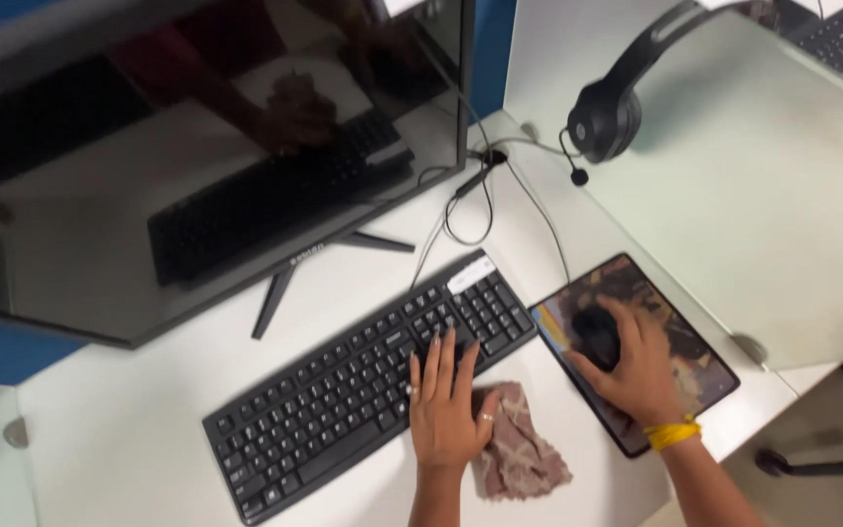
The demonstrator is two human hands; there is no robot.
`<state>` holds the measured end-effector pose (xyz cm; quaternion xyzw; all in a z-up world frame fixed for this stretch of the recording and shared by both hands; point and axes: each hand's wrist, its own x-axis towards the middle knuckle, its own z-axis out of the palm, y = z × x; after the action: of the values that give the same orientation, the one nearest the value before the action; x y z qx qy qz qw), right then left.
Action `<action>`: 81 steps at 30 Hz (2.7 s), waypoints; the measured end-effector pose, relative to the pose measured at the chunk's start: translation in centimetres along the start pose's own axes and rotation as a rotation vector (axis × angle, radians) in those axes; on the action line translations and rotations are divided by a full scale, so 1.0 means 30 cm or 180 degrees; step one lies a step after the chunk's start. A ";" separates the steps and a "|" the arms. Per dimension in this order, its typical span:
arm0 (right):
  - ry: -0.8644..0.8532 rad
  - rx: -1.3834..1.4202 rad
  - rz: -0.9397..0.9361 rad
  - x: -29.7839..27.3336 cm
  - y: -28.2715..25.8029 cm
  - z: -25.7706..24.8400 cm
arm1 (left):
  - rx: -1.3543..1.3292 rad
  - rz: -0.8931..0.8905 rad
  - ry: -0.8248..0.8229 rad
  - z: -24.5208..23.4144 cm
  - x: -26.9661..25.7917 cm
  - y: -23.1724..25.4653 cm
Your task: Clean the desk and electronic peripherals at an office cubicle.
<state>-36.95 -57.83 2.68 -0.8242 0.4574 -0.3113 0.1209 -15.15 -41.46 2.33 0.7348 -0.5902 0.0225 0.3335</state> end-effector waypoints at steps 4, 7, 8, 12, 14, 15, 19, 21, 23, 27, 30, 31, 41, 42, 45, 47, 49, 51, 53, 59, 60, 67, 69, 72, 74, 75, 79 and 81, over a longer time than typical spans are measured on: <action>0.0036 0.0809 0.0479 0.022 -0.022 0.011 | 0.0121 -0.0107 0.0138 0.011 -0.008 -0.004; -0.0077 0.2620 0.1533 0.025 0.036 0.019 | 0.0220 -0.0139 0.0256 0.007 -0.016 0.003; -0.0043 0.3726 0.1897 0.031 0.069 0.027 | 0.0222 -0.0106 0.0290 0.007 -0.006 0.002; -0.0565 0.4497 0.1864 0.056 0.022 -0.084 | 0.0468 -0.0156 0.0315 0.028 -0.006 -0.004; -0.0718 0.5041 0.1711 0.042 0.016 -0.112 | 0.0481 -0.0148 0.0255 0.020 -0.009 -0.004; -0.0718 0.5038 0.1751 0.021 0.036 -0.116 | 0.0478 -0.0160 0.0221 0.018 -0.021 -0.006; -0.1160 0.5367 0.1465 -0.005 0.086 -0.145 | 0.0419 -0.0086 0.0286 0.032 -0.021 -0.006; -0.1227 0.5399 0.1303 0.008 0.065 -0.135 | 0.0473 -0.0011 0.0313 0.026 -0.020 -0.021; -0.0752 0.4068 0.1714 0.005 0.046 -0.146 | 0.0330 -0.0058 0.0105 0.028 -0.038 -0.008; 0.0033 0.1846 0.1196 0.020 0.063 -0.120 | 0.0279 0.0173 0.0212 0.039 -0.020 -0.016; 0.0231 0.0918 0.0797 0.038 0.059 -0.118 | 0.0401 0.0142 0.0218 0.036 -0.015 -0.011; 0.0164 0.0696 0.0652 0.042 0.068 -0.112 | 0.0433 0.0127 0.0225 0.037 -0.014 -0.009; 0.0018 -0.0062 -0.0206 0.026 0.103 -0.050 | 0.0689 -0.0057 0.0297 0.037 -0.005 0.003; 0.0003 -0.0066 -0.0241 0.030 0.100 -0.050 | 0.0688 -0.0089 0.0320 0.037 -0.006 0.006; -0.0004 -0.0218 -0.0283 0.028 0.089 -0.054 | 0.0838 -0.0240 0.0467 0.033 -0.020 0.023; 0.0123 -0.0282 -0.0317 0.034 0.082 -0.064 | 0.1082 -0.0430 0.0542 0.035 -0.011 0.039; 0.0047 -0.0300 -0.0273 0.023 0.085 -0.077 | 0.1178 -0.0598 0.0553 0.042 -0.040 0.060; -0.0001 -0.0299 -0.0251 0.027 0.087 -0.073 | 0.1294 -0.0754 0.0598 0.046 -0.062 0.069; -0.0086 -0.0494 -0.0247 0.024 0.100 -0.060 | 0.1622 -0.1239 0.0455 0.057 -0.096 0.077; -0.0060 -0.0535 -0.0267 0.018 0.096 -0.066 | 0.1978 -0.2151 0.0946 0.089 -0.185 0.120; -0.0069 -0.0507 -0.0285 0.018 0.101 -0.059 | 0.2006 -0.2168 0.0958 0.085 -0.175 0.114; -0.0182 -0.0653 -0.0265 0.007 0.119 -0.042 | 0.1724 -0.2763 0.0656 0.067 -0.149 0.108; -0.0193 -0.0679 -0.0269 0.007 0.119 -0.044 | 0.1691 -0.2791 0.0650 0.065 -0.144 0.113; -0.0173 -0.0630 -0.0245 0.009 0.118 -0.044 | 0.1714 -0.2887 0.0541 0.061 -0.140 0.117; -0.0124 -0.0631 -0.0265 0.007 0.117 -0.043 | 0.1741 -0.2902 0.0491 0.063 -0.140 0.116; -0.0124 -0.0625 -0.0277 0.009 0.118 -0.042 | 0.1744 -0.2910 0.0501 0.064 -0.137 0.116; -0.0172 -0.0639 -0.0317 0.008 0.118 -0.041 | 0.1700 -0.3026 0.0459 0.064 -0.136 0.119; -0.0186 -0.0650 -0.0330 0.006 0.117 -0.039 | 0.1735 -0.3039 0.0465 0.058 -0.134 0.121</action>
<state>-40.00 -59.83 1.97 -0.8635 0.4398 -0.2447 0.0334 -20.21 -39.21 0.94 0.9769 -0.1398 0.0717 0.1445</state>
